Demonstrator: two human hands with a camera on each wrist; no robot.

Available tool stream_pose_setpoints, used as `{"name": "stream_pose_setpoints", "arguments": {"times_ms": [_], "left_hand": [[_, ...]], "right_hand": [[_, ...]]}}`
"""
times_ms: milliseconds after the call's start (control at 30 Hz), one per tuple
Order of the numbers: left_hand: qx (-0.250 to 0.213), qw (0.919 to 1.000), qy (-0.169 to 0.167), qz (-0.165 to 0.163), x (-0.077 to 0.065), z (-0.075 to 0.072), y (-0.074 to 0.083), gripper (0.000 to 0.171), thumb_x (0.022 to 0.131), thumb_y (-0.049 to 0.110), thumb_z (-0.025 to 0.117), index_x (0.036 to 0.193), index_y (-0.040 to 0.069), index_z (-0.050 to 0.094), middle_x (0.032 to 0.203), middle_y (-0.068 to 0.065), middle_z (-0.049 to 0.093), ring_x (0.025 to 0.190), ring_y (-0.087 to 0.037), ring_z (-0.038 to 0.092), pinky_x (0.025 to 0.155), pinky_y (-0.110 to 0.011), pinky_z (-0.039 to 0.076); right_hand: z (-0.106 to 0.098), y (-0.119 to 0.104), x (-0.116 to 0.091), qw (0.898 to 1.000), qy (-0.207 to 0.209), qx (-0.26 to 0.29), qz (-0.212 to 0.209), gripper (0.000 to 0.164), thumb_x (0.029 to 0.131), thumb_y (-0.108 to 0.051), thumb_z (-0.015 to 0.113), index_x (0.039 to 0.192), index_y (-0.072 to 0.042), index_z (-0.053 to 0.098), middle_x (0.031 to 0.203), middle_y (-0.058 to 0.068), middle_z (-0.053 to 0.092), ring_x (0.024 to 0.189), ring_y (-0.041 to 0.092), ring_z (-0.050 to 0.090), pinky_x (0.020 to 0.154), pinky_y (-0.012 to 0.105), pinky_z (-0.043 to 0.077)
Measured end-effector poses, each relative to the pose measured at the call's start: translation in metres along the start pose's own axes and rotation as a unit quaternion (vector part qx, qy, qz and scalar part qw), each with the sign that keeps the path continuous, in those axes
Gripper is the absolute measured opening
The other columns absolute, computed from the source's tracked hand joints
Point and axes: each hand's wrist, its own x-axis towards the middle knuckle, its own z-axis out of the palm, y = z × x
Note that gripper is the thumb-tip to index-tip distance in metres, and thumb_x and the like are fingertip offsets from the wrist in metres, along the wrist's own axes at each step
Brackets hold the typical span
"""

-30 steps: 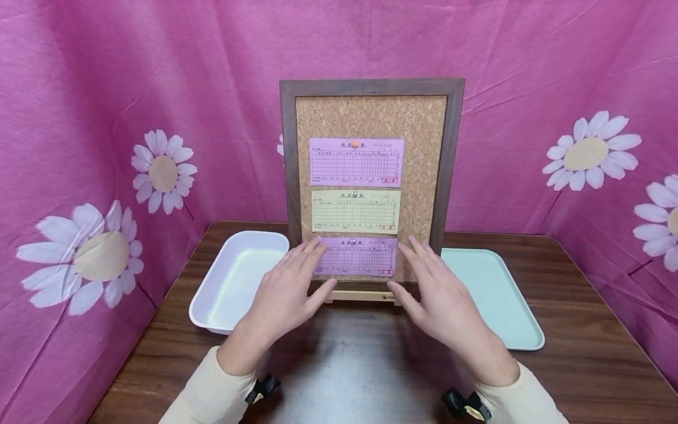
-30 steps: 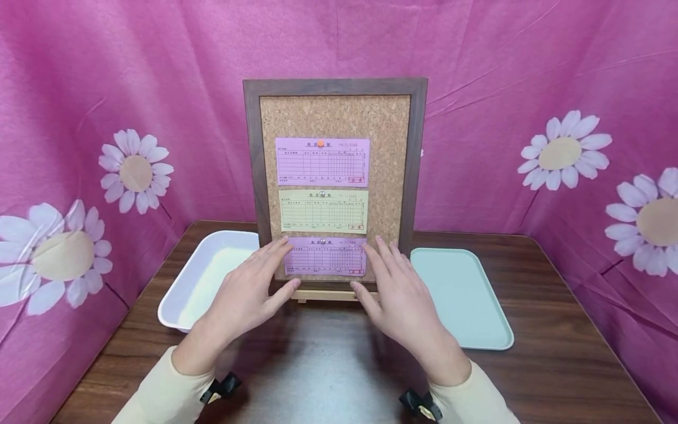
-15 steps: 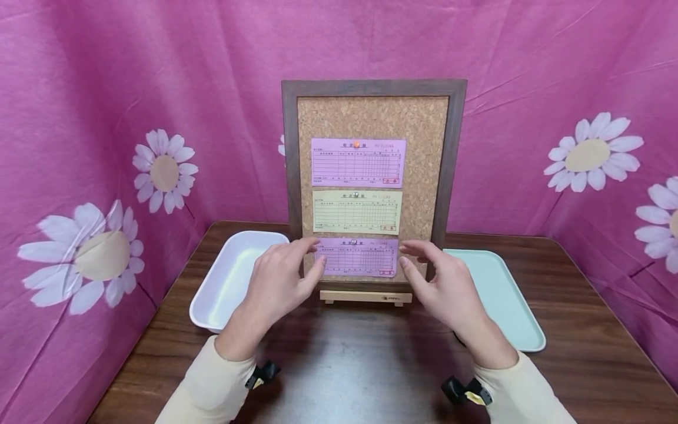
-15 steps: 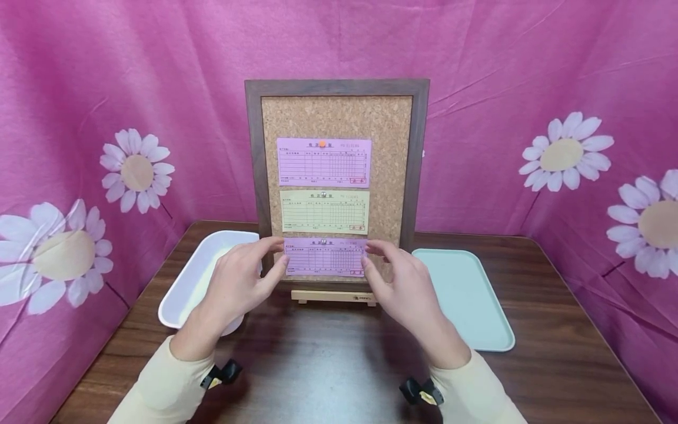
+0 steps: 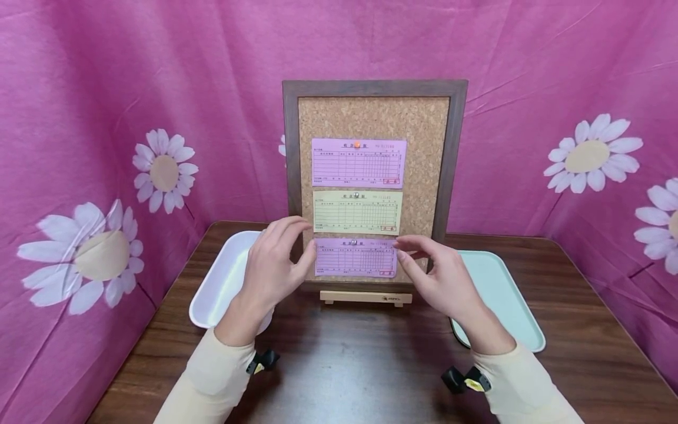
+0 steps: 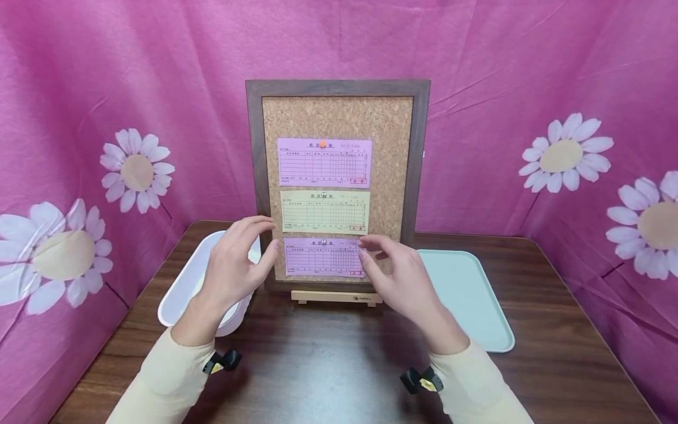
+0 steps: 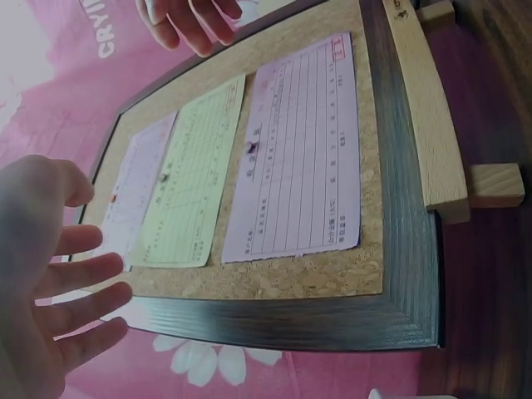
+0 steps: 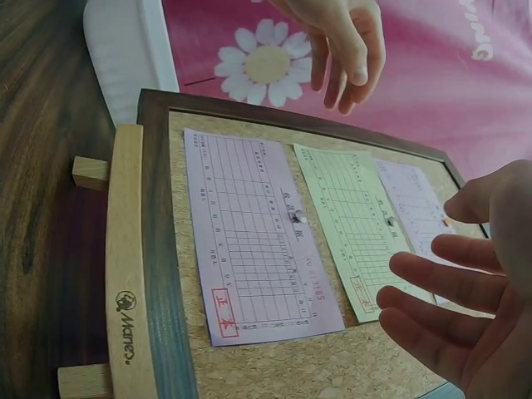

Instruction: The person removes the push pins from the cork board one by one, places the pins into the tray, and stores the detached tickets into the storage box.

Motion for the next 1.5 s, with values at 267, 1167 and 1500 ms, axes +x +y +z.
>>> {"name": "stream_pose_setpoints", "arguments": {"times_ms": [267,1167,1500], "left_hand": [[-0.009,0.9998,0.003,-0.02,0.009,0.001,-0.009,0.026,0.095,0.02,0.07,0.114,0.002,0.076,0.116,-0.014,0.076,0.104,-0.035,0.071,0.091,-0.051,0.058],[-0.05,0.9936,0.006,-0.101,0.028,0.004,-0.032,0.04,0.097,0.025,0.069,0.131,0.006,0.072,0.139,-0.018,0.063,0.124,-0.038,0.066,0.097,-0.057,0.055],[-0.127,0.9813,-0.025,-0.142,0.037,0.004,-0.038,0.047,0.097,0.026,0.069,0.141,0.008,0.066,0.155,-0.018,0.052,0.138,-0.036,0.058,0.106,-0.057,0.053]], "right_hand": [[-0.001,-0.001,0.012,1.0,-0.008,-0.003,-0.006,0.02,0.102,-0.011,0.071,0.121,-0.01,0.079,0.11,0.004,0.083,0.092,0.011,0.07,0.063,0.025,0.051],[0.0,0.003,0.038,1.0,0.004,0.009,-0.026,0.018,0.103,-0.006,0.068,0.118,-0.001,0.078,0.11,0.012,0.082,0.096,0.026,0.077,0.08,0.048,0.062],[-0.001,0.005,0.047,1.0,0.009,0.013,-0.018,0.02,0.104,-0.009,0.067,0.119,-0.003,0.078,0.108,0.011,0.082,0.093,0.022,0.074,0.077,0.036,0.058]]}}
